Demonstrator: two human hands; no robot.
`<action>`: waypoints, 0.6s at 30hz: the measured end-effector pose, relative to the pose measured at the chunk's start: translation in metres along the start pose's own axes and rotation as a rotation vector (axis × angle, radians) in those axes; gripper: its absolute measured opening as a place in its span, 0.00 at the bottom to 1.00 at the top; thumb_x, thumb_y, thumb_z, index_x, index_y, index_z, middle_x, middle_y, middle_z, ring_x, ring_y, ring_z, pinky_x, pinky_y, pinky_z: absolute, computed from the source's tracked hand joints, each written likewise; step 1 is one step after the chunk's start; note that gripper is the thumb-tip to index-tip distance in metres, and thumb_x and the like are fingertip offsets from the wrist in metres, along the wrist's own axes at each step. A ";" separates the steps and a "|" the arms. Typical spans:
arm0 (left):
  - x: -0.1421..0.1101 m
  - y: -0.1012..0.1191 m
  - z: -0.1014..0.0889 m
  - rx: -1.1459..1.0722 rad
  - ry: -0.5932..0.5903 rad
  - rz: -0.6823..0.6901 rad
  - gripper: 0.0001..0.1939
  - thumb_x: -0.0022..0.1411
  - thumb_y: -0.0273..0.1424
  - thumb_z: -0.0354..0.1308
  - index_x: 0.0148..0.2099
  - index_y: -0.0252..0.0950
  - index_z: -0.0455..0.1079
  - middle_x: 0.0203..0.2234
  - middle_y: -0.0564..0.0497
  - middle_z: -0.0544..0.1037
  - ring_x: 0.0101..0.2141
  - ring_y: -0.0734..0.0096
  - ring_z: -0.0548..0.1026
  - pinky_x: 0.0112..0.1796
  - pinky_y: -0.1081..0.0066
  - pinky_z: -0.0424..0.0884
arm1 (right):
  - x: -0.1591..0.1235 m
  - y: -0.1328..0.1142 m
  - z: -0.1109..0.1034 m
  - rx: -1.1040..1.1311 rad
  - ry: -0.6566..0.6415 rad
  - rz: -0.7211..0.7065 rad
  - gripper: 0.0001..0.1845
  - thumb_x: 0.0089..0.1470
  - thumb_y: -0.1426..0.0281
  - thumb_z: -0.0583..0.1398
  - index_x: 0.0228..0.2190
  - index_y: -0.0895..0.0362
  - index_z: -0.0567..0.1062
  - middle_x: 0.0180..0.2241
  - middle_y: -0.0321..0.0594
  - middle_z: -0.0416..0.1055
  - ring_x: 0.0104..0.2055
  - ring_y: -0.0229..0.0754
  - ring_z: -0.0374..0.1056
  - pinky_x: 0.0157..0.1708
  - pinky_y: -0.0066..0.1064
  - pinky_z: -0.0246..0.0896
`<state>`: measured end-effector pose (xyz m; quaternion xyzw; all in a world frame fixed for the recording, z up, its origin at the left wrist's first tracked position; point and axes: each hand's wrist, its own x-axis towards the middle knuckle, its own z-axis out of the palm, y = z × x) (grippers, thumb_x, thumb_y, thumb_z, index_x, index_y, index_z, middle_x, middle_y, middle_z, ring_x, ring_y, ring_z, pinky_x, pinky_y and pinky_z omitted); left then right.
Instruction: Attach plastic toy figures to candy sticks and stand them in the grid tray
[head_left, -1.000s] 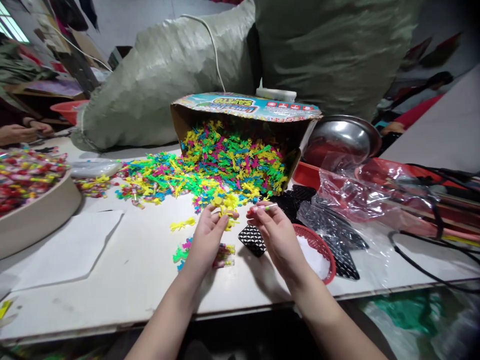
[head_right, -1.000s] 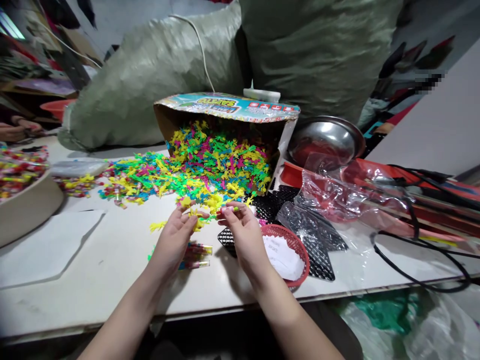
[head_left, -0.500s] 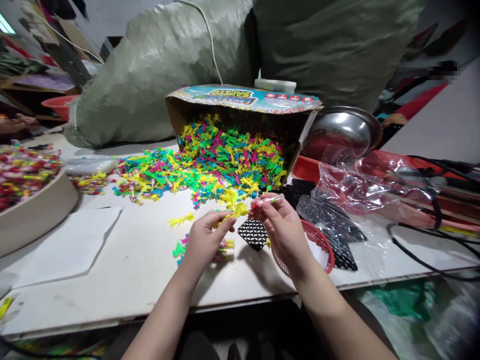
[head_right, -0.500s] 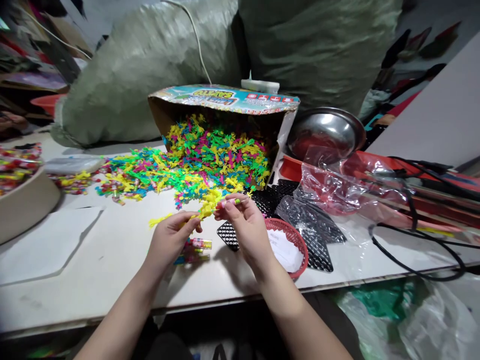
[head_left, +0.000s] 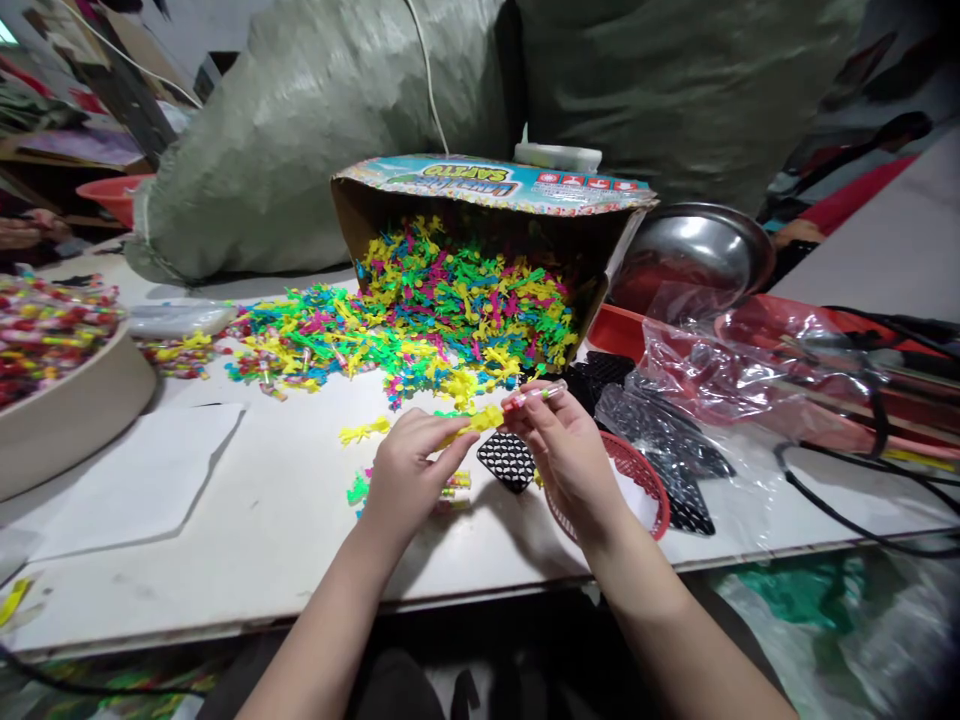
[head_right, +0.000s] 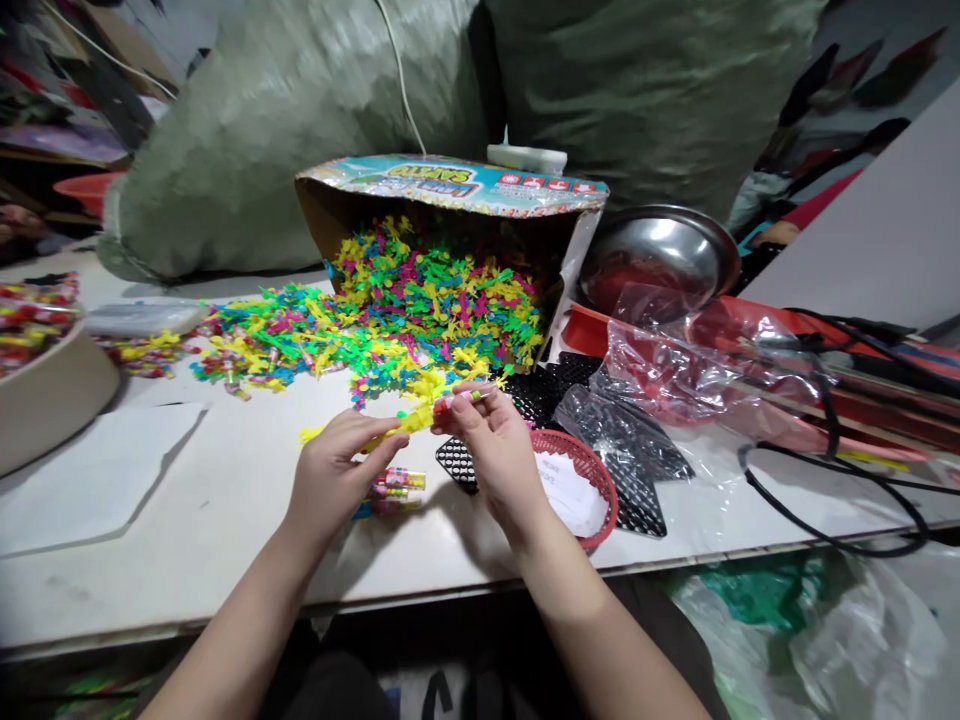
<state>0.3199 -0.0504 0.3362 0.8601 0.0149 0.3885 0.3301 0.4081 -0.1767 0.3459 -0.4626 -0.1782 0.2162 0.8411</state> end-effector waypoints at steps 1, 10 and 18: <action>0.000 0.000 0.000 0.001 -0.001 -0.001 0.05 0.56 0.30 0.57 0.34 0.35 0.73 0.24 0.52 0.76 0.27 0.74 0.69 0.30 0.73 0.66 | 0.000 0.000 0.000 -0.001 0.000 0.002 0.07 0.48 0.68 0.62 0.32 0.55 0.71 0.28 0.33 0.70 0.30 0.32 0.66 0.33 0.26 0.64; -0.001 -0.004 0.000 0.021 -0.016 0.013 0.05 0.56 0.30 0.57 0.34 0.35 0.73 0.25 0.52 0.77 0.28 0.73 0.69 0.31 0.71 0.66 | 0.002 0.004 -0.007 -0.147 -0.043 -0.063 0.07 0.47 0.68 0.63 0.31 0.54 0.71 0.28 0.33 0.68 0.31 0.34 0.66 0.34 0.27 0.63; -0.006 -0.007 0.005 -0.051 -0.041 -0.098 0.05 0.55 0.29 0.57 0.34 0.35 0.73 0.27 0.51 0.77 0.30 0.73 0.70 0.31 0.72 0.66 | -0.001 0.013 -0.006 -0.220 -0.007 -0.134 0.08 0.48 0.67 0.62 0.32 0.54 0.71 0.27 0.33 0.67 0.30 0.34 0.65 0.33 0.27 0.63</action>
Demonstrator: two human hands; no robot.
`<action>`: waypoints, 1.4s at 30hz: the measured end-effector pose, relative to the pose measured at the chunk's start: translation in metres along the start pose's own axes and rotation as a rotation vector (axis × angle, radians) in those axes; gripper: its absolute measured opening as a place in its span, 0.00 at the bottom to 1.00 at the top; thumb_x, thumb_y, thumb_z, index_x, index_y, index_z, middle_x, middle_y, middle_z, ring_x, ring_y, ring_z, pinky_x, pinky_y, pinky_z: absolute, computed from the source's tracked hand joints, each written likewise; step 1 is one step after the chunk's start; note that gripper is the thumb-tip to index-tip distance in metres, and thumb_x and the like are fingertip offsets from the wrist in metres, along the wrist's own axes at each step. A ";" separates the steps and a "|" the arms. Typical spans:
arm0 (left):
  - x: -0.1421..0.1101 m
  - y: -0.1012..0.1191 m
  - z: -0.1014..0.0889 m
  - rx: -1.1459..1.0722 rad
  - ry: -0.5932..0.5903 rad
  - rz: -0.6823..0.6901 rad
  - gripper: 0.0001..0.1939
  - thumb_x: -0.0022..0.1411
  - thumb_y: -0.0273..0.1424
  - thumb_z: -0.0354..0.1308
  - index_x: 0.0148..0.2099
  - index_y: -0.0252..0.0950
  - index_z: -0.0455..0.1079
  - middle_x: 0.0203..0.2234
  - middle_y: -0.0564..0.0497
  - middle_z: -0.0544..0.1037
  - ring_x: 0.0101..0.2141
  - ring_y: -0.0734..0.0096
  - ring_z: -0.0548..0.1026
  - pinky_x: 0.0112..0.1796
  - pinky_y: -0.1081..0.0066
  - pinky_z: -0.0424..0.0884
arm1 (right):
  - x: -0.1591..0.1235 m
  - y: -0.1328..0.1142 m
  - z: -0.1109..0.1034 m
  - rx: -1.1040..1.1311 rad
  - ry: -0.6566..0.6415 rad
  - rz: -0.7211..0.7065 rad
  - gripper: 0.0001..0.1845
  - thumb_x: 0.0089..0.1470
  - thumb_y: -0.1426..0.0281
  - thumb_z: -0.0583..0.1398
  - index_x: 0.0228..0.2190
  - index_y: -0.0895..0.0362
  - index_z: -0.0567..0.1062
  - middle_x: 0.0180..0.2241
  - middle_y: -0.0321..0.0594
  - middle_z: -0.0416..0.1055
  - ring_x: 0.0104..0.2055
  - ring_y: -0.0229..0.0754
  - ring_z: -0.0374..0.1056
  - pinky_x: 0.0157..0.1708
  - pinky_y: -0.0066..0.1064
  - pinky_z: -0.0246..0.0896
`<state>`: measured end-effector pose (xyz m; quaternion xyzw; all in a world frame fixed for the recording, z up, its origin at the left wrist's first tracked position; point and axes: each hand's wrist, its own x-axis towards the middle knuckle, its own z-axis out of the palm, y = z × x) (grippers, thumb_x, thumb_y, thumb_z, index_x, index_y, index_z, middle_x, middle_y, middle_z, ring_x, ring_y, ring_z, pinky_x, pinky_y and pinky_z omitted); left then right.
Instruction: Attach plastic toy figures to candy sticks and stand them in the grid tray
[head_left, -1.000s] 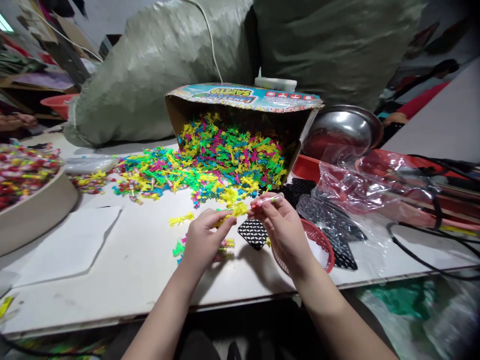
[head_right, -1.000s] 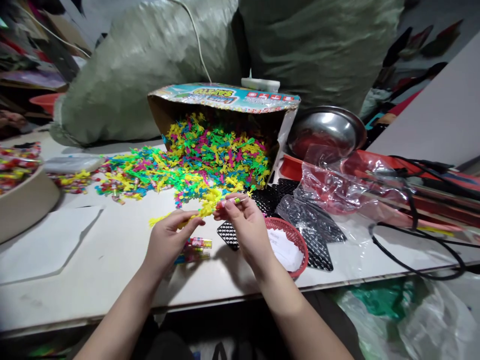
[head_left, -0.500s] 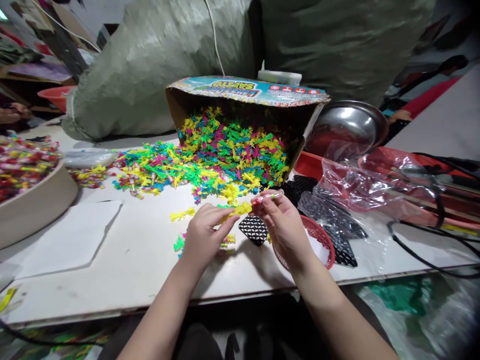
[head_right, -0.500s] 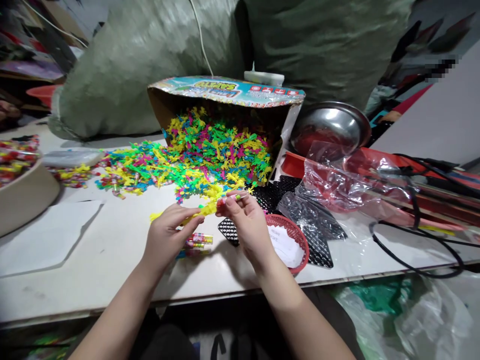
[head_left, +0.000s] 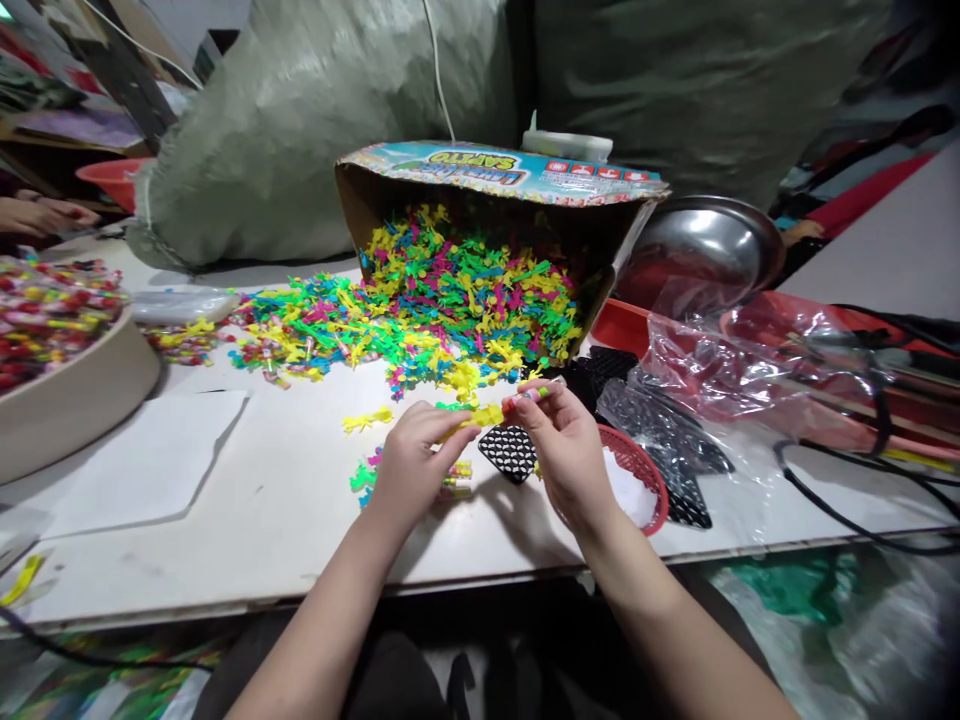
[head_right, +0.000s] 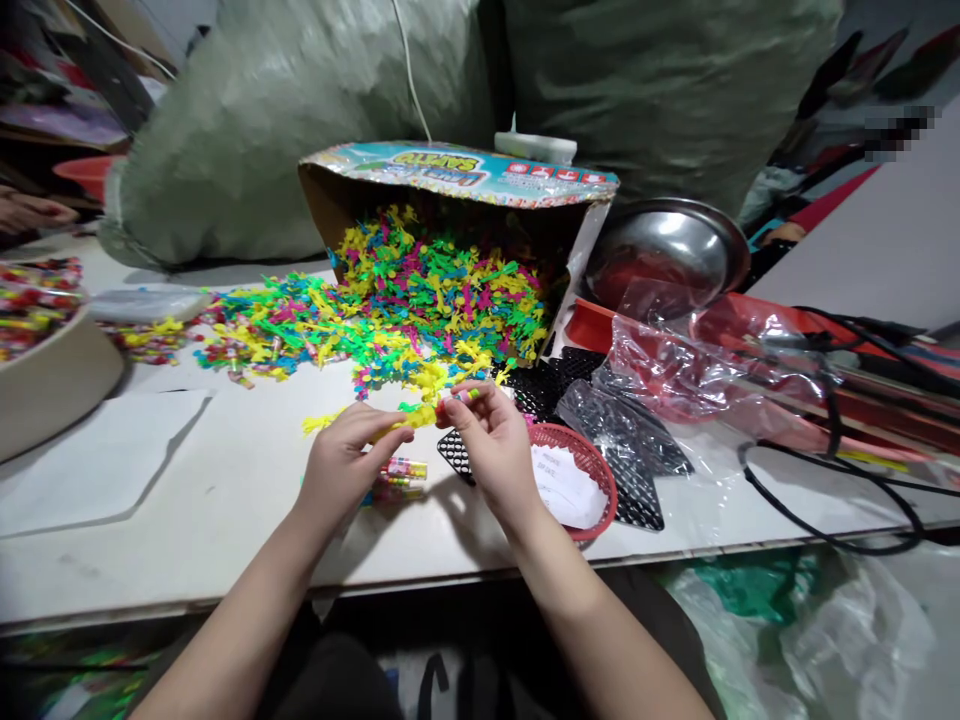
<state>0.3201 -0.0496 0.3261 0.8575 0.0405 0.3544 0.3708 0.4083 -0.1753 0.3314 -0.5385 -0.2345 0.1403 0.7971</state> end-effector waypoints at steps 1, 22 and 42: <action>-0.001 0.000 0.000 -0.004 0.001 -0.009 0.05 0.55 0.29 0.57 0.34 0.35 0.74 0.27 0.51 0.77 0.30 0.72 0.70 0.31 0.72 0.66 | 0.000 0.001 0.000 -0.007 0.003 -0.002 0.08 0.48 0.67 0.62 0.32 0.54 0.71 0.27 0.33 0.67 0.30 0.34 0.65 0.33 0.28 0.63; -0.013 -0.013 0.000 -0.094 -0.054 -0.191 0.07 0.57 0.31 0.55 0.34 0.36 0.74 0.25 0.52 0.76 0.31 0.71 0.70 0.34 0.71 0.66 | -0.004 0.024 0.005 -0.036 -0.008 -0.001 0.08 0.48 0.66 0.61 0.32 0.54 0.69 0.27 0.31 0.66 0.29 0.33 0.65 0.32 0.26 0.61; -0.008 -0.098 -0.070 0.284 0.024 -0.394 0.15 0.60 0.34 0.46 0.45 0.38 0.70 0.42 0.46 0.74 0.44 0.64 0.68 0.47 0.63 0.62 | 0.007 0.020 -0.008 -0.256 -0.300 0.294 0.15 0.36 0.64 0.67 0.29 0.56 0.73 0.31 0.37 0.73 0.37 0.40 0.68 0.39 0.32 0.60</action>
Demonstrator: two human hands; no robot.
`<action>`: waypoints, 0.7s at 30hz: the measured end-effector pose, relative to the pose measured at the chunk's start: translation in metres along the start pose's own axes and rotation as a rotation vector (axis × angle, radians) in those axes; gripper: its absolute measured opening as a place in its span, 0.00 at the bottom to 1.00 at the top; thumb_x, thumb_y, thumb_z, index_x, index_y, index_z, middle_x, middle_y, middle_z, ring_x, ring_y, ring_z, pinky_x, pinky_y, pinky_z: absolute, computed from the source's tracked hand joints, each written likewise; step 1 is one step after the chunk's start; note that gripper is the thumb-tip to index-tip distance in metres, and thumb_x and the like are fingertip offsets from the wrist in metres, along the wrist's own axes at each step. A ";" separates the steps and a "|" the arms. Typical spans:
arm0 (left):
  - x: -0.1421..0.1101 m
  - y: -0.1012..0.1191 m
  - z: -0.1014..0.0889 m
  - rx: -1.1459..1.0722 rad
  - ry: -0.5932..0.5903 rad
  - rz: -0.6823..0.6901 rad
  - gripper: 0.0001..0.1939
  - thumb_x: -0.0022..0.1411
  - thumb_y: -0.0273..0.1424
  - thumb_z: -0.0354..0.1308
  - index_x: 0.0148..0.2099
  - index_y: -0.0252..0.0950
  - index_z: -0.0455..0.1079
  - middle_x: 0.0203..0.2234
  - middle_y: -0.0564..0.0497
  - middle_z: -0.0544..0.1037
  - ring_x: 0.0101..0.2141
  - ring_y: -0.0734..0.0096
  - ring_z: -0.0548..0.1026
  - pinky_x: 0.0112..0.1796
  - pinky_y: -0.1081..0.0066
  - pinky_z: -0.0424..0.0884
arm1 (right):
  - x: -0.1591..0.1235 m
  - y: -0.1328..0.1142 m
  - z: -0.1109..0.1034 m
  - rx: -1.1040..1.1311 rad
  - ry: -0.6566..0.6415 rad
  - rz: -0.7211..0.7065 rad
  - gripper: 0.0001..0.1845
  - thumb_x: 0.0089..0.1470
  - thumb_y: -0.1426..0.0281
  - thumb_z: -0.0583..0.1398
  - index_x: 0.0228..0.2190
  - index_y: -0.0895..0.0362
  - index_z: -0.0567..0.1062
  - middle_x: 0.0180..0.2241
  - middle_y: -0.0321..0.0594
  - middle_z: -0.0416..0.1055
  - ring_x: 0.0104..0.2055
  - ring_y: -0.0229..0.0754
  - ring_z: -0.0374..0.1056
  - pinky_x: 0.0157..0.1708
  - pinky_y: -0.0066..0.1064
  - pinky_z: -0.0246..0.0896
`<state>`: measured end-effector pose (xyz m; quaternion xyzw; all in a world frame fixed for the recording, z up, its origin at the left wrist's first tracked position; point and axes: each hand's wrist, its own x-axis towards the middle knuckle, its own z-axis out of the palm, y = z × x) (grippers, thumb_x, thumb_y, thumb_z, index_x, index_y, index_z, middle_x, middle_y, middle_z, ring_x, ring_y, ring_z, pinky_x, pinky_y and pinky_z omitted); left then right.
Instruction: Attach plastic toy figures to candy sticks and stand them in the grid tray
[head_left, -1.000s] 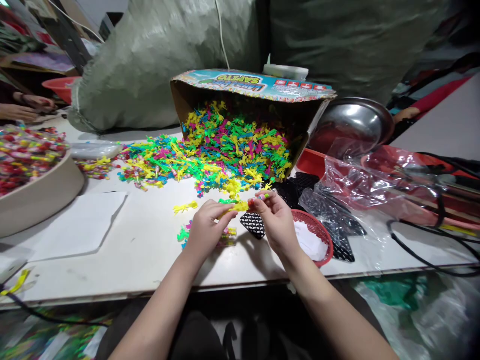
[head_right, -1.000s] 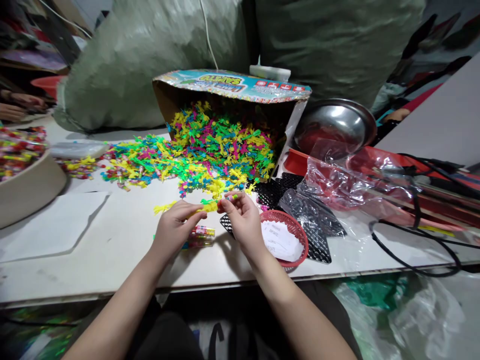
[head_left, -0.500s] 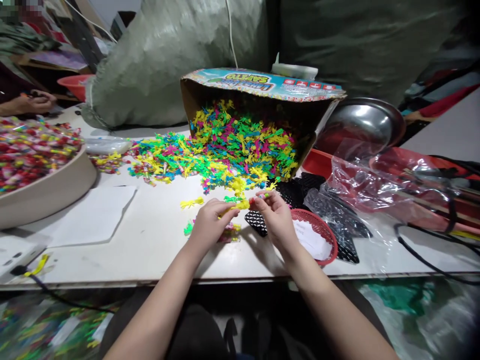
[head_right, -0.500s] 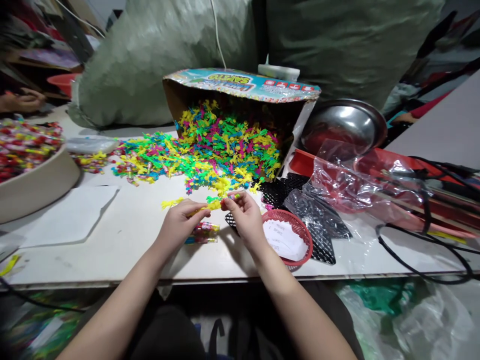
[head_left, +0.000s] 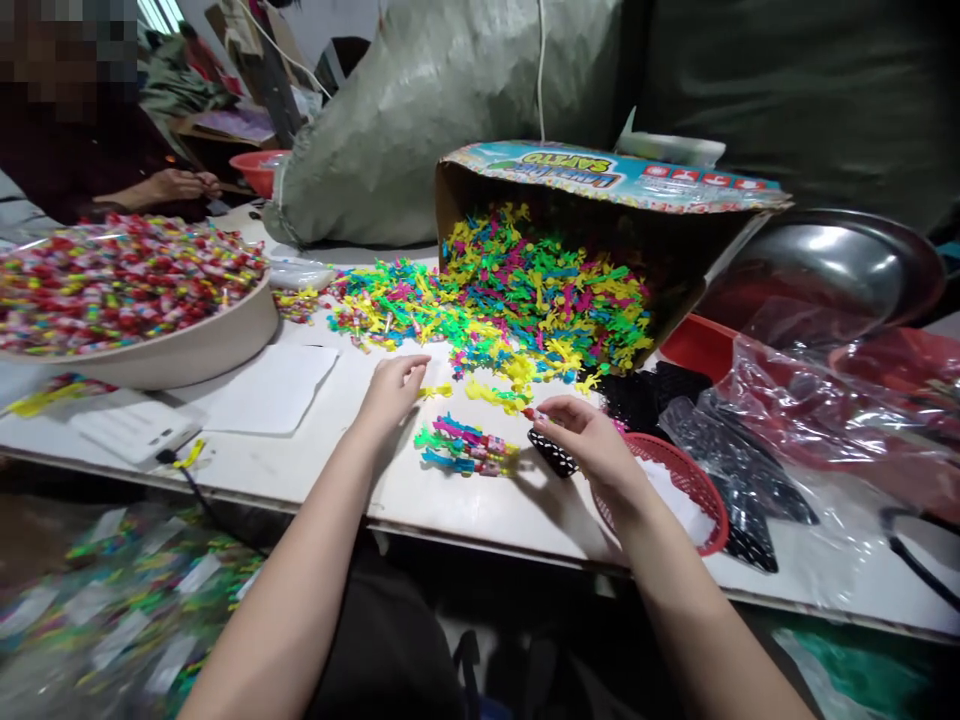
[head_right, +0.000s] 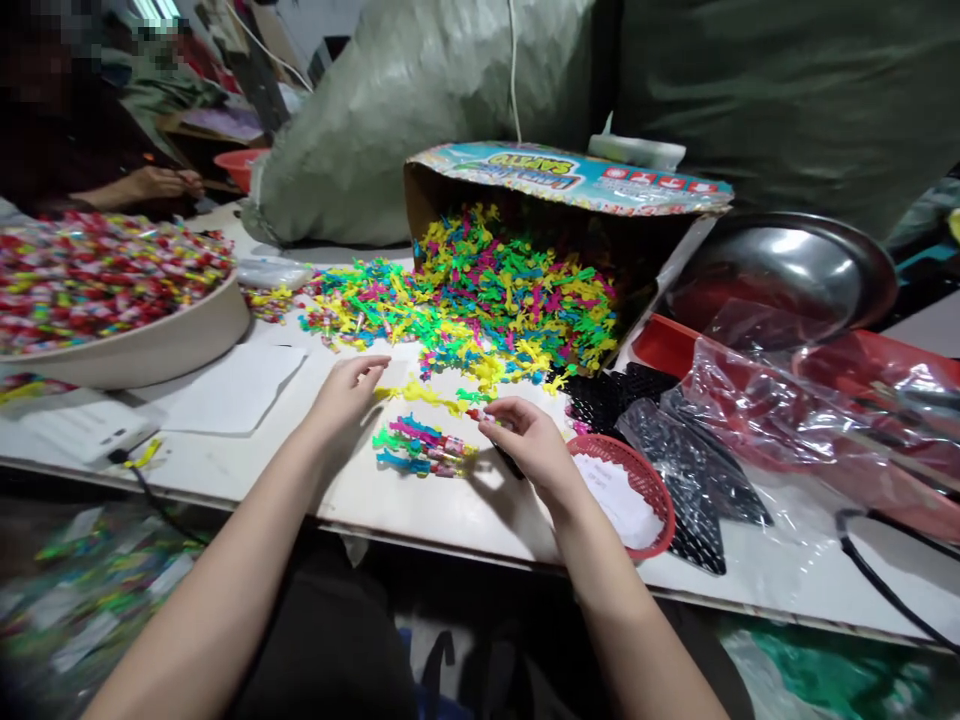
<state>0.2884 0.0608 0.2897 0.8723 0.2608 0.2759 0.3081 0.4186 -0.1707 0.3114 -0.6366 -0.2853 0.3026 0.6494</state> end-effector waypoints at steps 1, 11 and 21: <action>0.000 -0.008 0.002 0.105 -0.020 -0.003 0.15 0.59 0.33 0.47 0.45 0.37 0.70 0.42 0.46 0.74 0.44 0.62 0.67 0.48 0.62 0.60 | 0.000 0.002 0.002 -0.015 -0.009 0.007 0.15 0.37 0.64 0.67 0.30 0.56 0.74 0.32 0.38 0.73 0.37 0.40 0.68 0.39 0.32 0.60; -0.001 -0.035 0.021 0.439 -0.185 -0.072 0.14 0.54 0.37 0.52 0.42 0.41 0.71 0.40 0.48 0.70 0.44 0.56 0.62 0.44 0.61 0.59 | 0.008 0.046 0.017 -0.289 0.024 -0.128 0.11 0.42 0.62 0.63 0.29 0.55 0.78 0.33 0.42 0.72 0.39 0.46 0.67 0.42 0.39 0.59; 0.017 -0.061 0.003 0.442 0.072 -0.230 0.13 0.54 0.37 0.54 0.42 0.40 0.71 0.56 0.48 0.59 0.54 0.54 0.55 0.51 0.57 0.55 | 0.011 0.055 0.023 -0.639 0.026 -0.209 0.12 0.45 0.60 0.60 0.28 0.54 0.78 0.33 0.43 0.70 0.39 0.49 0.65 0.42 0.41 0.56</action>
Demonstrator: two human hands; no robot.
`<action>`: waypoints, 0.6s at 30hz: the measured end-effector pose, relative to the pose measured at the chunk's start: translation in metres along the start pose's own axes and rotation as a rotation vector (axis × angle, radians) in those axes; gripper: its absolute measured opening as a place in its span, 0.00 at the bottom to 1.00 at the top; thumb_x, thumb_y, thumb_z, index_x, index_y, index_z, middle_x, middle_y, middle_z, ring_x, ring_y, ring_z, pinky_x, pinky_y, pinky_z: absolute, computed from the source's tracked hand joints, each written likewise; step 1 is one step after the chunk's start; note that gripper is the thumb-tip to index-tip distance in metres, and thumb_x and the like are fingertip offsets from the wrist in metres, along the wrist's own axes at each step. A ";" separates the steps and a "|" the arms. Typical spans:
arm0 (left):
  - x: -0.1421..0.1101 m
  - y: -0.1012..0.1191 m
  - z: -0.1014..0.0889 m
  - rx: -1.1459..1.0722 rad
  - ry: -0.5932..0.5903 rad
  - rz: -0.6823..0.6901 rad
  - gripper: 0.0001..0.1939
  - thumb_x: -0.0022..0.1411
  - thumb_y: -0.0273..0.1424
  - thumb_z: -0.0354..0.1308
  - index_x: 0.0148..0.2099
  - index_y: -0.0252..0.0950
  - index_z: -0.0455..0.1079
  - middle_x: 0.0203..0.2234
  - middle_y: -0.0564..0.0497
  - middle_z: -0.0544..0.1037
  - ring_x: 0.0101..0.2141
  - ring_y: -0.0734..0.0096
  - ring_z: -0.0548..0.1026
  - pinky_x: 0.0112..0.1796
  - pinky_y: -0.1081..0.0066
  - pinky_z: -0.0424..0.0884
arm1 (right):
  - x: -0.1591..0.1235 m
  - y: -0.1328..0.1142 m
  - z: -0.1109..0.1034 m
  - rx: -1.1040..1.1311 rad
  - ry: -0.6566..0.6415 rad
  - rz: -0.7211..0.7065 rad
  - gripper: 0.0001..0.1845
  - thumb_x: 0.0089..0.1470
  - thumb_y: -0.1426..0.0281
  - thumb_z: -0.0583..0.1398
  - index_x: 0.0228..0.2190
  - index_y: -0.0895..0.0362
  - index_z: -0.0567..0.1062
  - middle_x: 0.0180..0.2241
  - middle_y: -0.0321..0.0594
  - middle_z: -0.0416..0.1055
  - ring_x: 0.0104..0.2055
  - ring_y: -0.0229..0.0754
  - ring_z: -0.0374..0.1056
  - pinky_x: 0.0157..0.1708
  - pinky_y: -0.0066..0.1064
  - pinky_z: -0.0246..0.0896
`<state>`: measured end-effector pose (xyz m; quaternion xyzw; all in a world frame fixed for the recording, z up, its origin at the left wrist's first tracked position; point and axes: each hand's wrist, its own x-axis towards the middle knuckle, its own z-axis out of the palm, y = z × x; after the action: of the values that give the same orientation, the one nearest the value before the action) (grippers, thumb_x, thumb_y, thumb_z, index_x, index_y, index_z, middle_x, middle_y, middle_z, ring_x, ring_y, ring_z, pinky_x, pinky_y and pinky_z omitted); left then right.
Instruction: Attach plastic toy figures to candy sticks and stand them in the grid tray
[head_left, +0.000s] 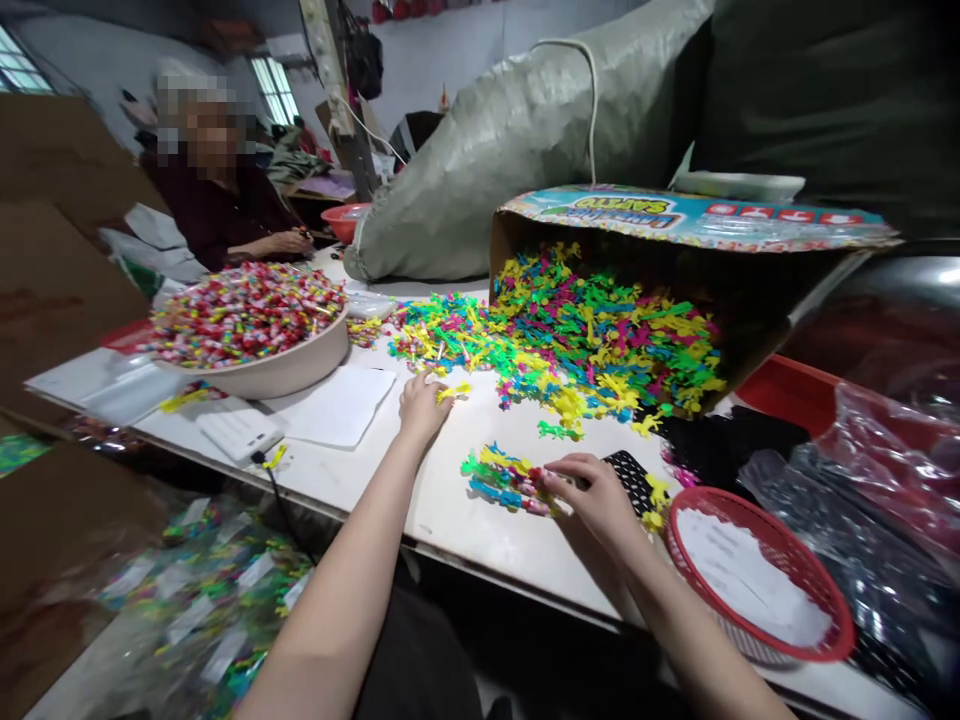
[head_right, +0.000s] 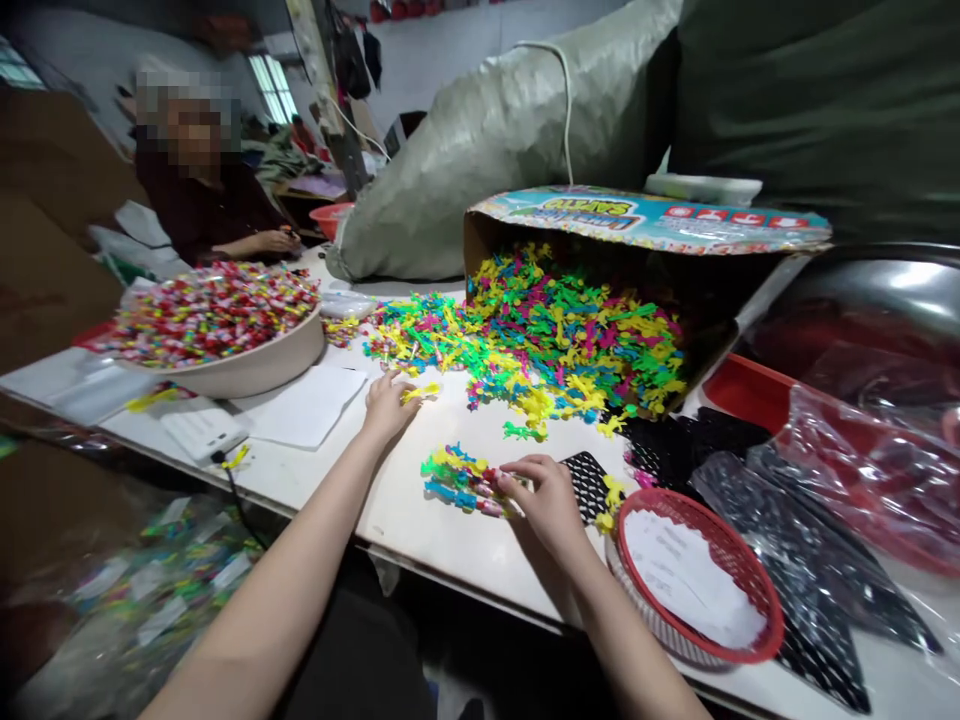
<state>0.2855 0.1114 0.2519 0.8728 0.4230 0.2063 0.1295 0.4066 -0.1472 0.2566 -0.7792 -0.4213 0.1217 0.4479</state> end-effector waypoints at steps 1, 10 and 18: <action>0.002 -0.004 0.001 0.007 -0.008 -0.016 0.13 0.54 0.37 0.54 0.42 0.39 0.70 0.57 0.48 0.57 0.55 0.54 0.54 0.51 0.57 0.55 | 0.000 0.000 0.000 -0.062 0.010 -0.015 0.13 0.45 0.59 0.60 0.28 0.54 0.78 0.34 0.44 0.70 0.40 0.49 0.64 0.43 0.42 0.55; 0.015 -0.015 0.007 0.028 -0.053 -0.039 0.13 0.59 0.37 0.46 0.43 0.39 0.66 0.53 0.46 0.64 0.51 0.57 0.61 0.48 0.57 0.57 | -0.002 -0.005 -0.012 -0.276 0.208 -0.224 0.15 0.50 0.60 0.54 0.39 0.50 0.73 0.41 0.43 0.69 0.44 0.51 0.62 0.44 0.43 0.54; 0.016 -0.016 0.012 0.085 0.035 -0.071 0.11 0.56 0.36 0.50 0.41 0.39 0.67 0.57 0.48 0.57 0.53 0.60 0.59 0.50 0.63 0.56 | 0.004 0.012 -0.020 -0.267 0.229 -0.289 0.15 0.50 0.59 0.54 0.38 0.49 0.73 0.40 0.38 0.71 0.44 0.48 0.64 0.42 0.40 0.58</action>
<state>0.2894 0.1334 0.2392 0.8582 0.4643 0.1985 0.0923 0.4268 -0.1593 0.2588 -0.7718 -0.4874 -0.0897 0.3984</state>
